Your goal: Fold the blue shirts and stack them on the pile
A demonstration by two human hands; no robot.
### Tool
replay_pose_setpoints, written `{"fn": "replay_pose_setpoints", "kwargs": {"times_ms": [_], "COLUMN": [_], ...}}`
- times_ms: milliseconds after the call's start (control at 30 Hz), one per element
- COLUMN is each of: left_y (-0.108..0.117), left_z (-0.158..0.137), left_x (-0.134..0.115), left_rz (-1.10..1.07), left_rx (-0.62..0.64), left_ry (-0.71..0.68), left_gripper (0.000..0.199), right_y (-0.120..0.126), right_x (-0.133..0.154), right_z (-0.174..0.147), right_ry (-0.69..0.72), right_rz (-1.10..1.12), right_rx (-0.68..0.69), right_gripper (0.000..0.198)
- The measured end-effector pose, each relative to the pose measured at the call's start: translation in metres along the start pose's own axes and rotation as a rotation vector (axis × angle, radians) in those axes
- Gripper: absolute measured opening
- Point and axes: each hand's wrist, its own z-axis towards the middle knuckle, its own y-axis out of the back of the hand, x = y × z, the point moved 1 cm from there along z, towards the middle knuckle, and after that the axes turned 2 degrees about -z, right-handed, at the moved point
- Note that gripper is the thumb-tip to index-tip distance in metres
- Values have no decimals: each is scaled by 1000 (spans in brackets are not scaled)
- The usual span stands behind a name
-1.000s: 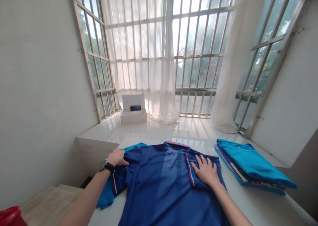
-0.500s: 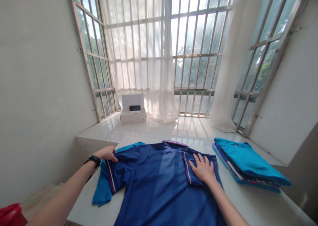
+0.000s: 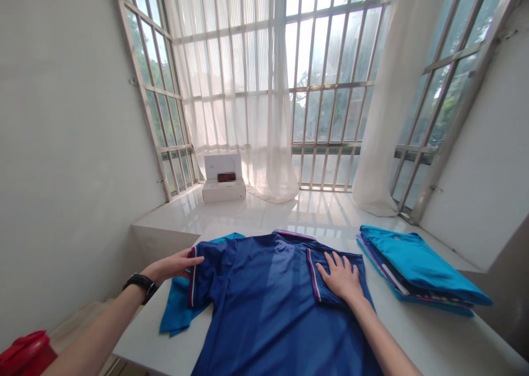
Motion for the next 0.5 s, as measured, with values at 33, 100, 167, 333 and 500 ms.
{"fn": "replay_pose_setpoints", "kwargs": {"times_ms": [33,100,167,333,500], "left_y": [-3,-5,-4,4,-7], "left_z": [0,3,6,13,13], "left_x": [1,6,13,30,11], "left_rz": [47,162,236,160,67], "left_rx": [20,18,-5,-31,-188], "left_ry": [4,12,55,106,-43], "left_gripper": [77,76,71,80,81], "right_y": [0,0,1,1,-1], "right_x": [0,0,0,0,0], "right_z": [0,-1,-1,-1,-1], "right_ry": [1,4,5,5,8], "right_rz": [0,1,3,11,18], "right_rx": [0,0,-1,-5,-7], "right_gripper": [75,75,75,75,75]}}
